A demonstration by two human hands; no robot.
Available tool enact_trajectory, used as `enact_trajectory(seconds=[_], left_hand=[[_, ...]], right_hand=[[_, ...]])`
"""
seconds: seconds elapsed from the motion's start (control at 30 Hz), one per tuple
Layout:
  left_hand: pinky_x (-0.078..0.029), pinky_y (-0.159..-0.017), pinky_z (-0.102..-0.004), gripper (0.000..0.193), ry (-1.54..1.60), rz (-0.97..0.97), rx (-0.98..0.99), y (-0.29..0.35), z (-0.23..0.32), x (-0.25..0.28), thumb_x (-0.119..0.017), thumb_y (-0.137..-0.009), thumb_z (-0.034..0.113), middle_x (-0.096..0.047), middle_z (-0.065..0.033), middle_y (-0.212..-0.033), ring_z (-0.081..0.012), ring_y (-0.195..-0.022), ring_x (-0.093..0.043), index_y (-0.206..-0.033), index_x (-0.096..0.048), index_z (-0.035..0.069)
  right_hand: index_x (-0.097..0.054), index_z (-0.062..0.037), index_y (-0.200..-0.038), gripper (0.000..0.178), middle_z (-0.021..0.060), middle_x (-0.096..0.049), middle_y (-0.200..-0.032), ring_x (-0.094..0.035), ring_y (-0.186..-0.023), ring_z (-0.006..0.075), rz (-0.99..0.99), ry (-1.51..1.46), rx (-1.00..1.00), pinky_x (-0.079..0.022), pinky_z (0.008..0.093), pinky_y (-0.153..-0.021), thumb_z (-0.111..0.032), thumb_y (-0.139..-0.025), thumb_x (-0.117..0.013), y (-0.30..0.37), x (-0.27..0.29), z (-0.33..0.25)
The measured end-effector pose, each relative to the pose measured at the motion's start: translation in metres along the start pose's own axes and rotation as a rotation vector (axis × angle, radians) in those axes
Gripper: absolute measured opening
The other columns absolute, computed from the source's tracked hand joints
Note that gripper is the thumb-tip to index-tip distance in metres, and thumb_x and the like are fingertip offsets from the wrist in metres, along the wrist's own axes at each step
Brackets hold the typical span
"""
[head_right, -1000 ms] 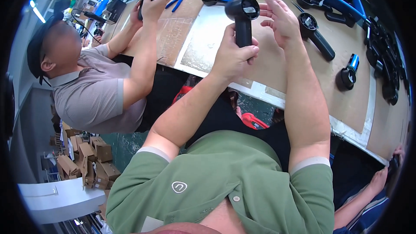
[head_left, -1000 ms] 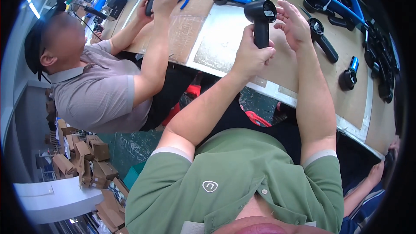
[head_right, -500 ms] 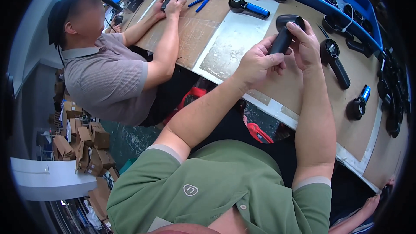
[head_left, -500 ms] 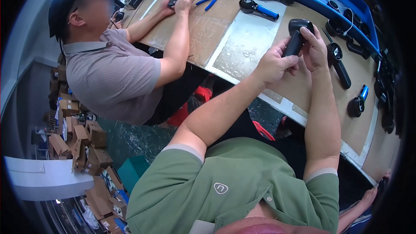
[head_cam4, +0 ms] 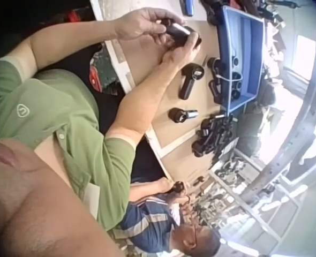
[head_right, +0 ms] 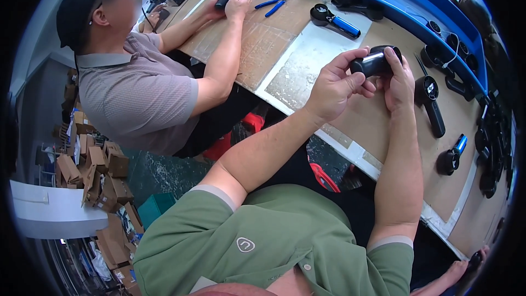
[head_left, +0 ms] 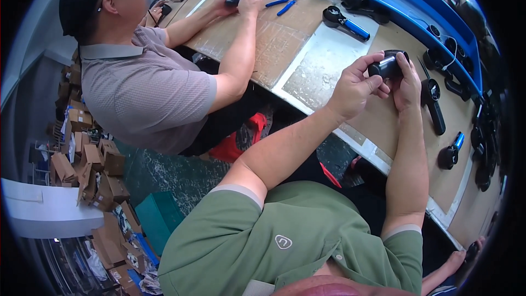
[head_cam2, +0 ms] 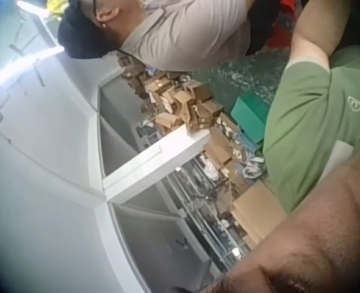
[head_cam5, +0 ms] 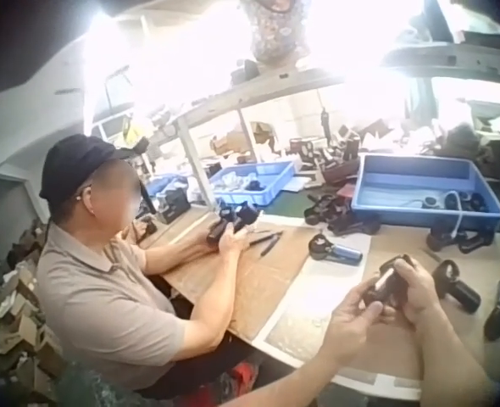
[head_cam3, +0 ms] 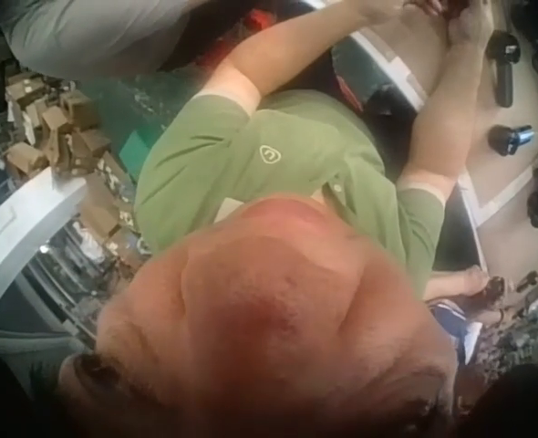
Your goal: Assembling components of a handheld electronic device at a factory workbench.
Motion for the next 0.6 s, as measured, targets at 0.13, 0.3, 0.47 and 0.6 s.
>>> enact_trajectory(seconds=[0.13,0.3,0.47,0.6], left_hand=[[-0.067,-0.083,-0.0303,0.049,-0.170,0.020,-0.120,-0.004,0.010,-0.004,-0.062,-0.104,-0.007,-0.068,-0.0198,-0.123,-0.0200,-0.083,-0.074,-0.151,-0.054,0.006],[-0.067,-0.077,-0.0296,0.046,-0.198,0.089,-0.089,-0.010,0.021,0.010,-0.063,-0.101,-0.009,-0.068,-0.0171,-0.120,-0.0185,-0.079,-0.074,-0.143,-0.057,0.007],[-0.062,-0.075,-0.0276,0.040,-0.285,0.167,-0.109,-0.017,0.023,0.025,-0.065,-0.100,-0.006,-0.068,-0.0151,-0.107,-0.0163,-0.078,-0.069,-0.137,-0.057,0.007],[-0.059,-0.072,-0.0299,0.027,-0.594,0.266,-0.117,-0.023,0.023,0.043,-0.067,-0.102,0.001,-0.068,-0.0127,-0.101,-0.0178,-0.075,-0.067,-0.128,-0.061,0.007]], right_hand=[[-0.060,-0.0013,-0.133,0.054,0.0133,-0.070,-0.098,-0.066,-0.070,0.0128,-0.049,-0.025,0.036,-0.049,0.0181,-0.054,-0.038,-0.099,-0.082,0.007,-0.009,0.001],[-0.061,-0.0015,-0.131,0.053,0.0112,-0.070,-0.095,-0.067,-0.071,0.0115,-0.108,0.179,0.077,-0.050,0.0174,-0.056,-0.037,-0.099,-0.082,0.012,-0.015,0.001],[-0.061,-0.0027,-0.134,0.046,0.0077,-0.071,-0.097,-0.064,-0.072,0.0097,-0.135,0.321,0.099,-0.048,0.0177,-0.058,-0.029,-0.101,-0.080,0.005,-0.004,0.008],[-0.064,-0.0030,-0.130,0.044,0.0069,-0.070,-0.096,-0.061,-0.070,0.0082,-0.155,0.407,0.077,-0.046,0.0171,-0.058,-0.028,-0.099,-0.084,0.005,-0.006,0.009]])
Point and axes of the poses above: each hand's wrist, its own y-axis away from the middle knuckle, its own x-axis out of the back of the hand, z = x × y, the point moved 2 cm from there along -y, towards the middle knuckle
